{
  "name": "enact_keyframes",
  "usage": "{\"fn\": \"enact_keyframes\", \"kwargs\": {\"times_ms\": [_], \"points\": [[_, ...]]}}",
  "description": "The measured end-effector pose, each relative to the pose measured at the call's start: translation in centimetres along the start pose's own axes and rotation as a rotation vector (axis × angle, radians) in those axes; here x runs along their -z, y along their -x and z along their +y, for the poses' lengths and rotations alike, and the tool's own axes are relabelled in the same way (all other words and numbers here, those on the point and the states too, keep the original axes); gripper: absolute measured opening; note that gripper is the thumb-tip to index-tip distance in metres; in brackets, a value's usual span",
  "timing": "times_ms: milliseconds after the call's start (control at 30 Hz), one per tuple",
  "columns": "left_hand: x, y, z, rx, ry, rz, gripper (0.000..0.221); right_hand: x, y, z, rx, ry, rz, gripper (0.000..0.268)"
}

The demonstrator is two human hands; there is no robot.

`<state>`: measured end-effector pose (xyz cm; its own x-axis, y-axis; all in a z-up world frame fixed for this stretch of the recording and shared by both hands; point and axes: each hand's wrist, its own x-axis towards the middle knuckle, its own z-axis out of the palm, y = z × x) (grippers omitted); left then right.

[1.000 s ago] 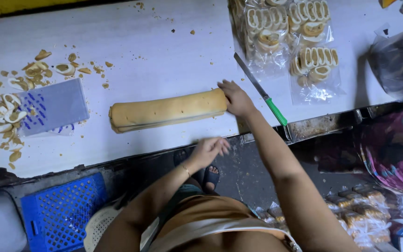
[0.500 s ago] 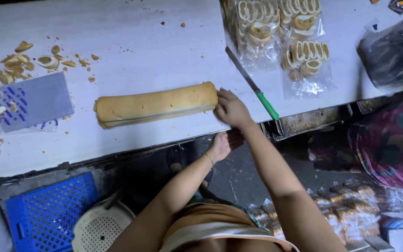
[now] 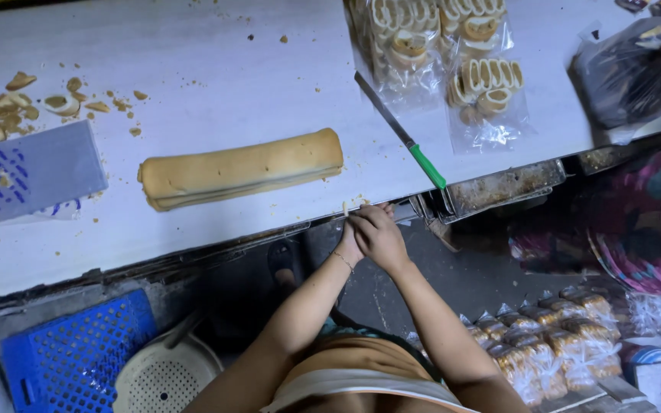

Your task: The person slices a long bread roll with a knife and then places the individual slices into a clear plastic bag by hand.

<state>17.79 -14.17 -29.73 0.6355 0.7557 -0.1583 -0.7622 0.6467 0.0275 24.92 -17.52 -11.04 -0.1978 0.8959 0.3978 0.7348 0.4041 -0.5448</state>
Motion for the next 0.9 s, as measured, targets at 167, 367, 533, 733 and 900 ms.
{"fn": "enact_keyframes", "kwargs": {"times_ms": [167, 367, 533, 733, 900], "points": [[3.9, 0.0, 1.4, -0.015, 0.09, 0.088, 0.05, -0.2, -2.3, 0.3, 0.038, -0.02, -0.099, 0.028], [-2.1, 6.0, 5.1, -0.127, 0.013, 0.354, 0.037, -2.8, -2.4, -4.5, 0.076, -0.018, -0.082, 0.027], [-4.1, 14.0, 10.8, -0.254, 0.051, 0.334, 0.028, 0.5, -3.8, -8.6, 0.216, -0.262, -0.181, 0.025], [-9.4, 29.9, 36.1, -1.073, -0.212, 0.484, 0.032, 3.5, -9.0, 2.9, -0.094, -0.209, 0.103, 0.021], [-11.5, 32.6, 54.4, -1.702, -0.708, 1.311, 0.057, 6.0, -9.6, 13.9, -0.373, 0.494, 0.148, 0.036]]}}
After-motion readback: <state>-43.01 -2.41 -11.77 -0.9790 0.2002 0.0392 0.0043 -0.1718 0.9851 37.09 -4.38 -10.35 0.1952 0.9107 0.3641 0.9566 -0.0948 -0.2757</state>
